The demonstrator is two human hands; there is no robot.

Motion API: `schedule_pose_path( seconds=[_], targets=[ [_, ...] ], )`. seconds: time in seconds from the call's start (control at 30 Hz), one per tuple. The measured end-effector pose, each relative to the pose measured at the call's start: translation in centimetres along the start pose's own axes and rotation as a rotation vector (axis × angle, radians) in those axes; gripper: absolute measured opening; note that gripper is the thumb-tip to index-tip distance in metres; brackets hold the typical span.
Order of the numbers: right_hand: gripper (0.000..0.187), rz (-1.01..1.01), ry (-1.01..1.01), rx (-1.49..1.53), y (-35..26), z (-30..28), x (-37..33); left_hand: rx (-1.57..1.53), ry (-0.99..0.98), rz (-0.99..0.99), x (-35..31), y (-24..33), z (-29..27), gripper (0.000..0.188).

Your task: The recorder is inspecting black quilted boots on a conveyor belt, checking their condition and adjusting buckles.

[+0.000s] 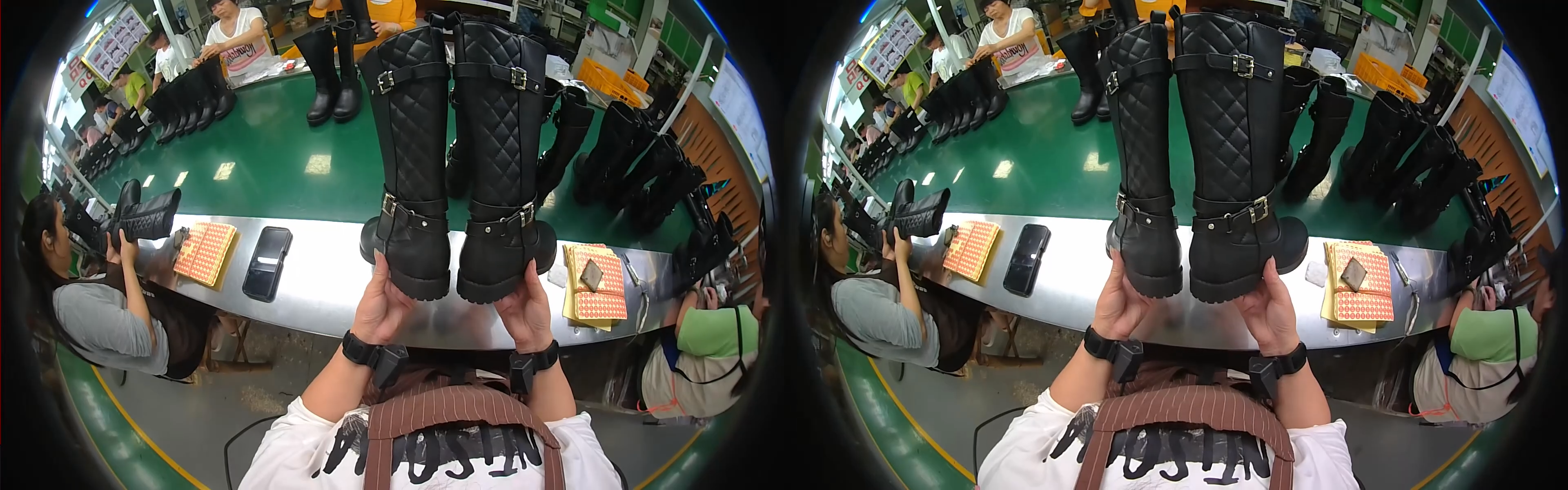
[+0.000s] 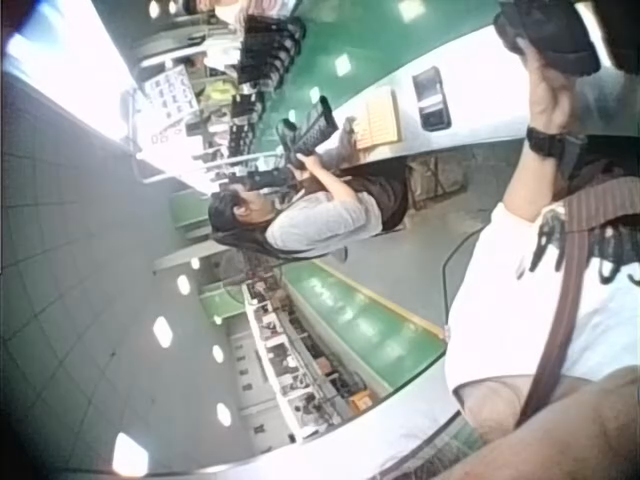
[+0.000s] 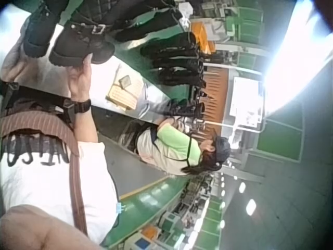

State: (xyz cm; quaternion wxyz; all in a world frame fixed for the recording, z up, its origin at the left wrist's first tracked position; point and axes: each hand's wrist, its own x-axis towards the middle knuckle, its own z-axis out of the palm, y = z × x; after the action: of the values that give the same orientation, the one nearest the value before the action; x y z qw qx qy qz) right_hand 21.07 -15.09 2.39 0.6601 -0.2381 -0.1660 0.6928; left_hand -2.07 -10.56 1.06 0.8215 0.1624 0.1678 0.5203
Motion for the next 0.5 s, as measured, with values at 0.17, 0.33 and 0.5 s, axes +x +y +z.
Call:
schedule_pose_path(
  seconds=[0.17, 0.33, 0.5],
  targets=[
    [0.055, -0.006, -0.089, -0.089, 0.2, 0.2, 0.3, 0.040, -0.018, -0.001, -0.4, 0.5, 1.1, 0.062],
    [0.055, -0.004, -0.148, -0.074, 0.9, -1.7, -0.2, 0.072, -0.057, 0.026, -0.9, -0.6, -1.2, 0.065],
    [0.059, 0.009, -0.228, -0.084, 1.0, -2.6, -0.4, 0.048, -0.075, 0.046, -1.3, -0.6, -2.5, 0.069]
  ],
)
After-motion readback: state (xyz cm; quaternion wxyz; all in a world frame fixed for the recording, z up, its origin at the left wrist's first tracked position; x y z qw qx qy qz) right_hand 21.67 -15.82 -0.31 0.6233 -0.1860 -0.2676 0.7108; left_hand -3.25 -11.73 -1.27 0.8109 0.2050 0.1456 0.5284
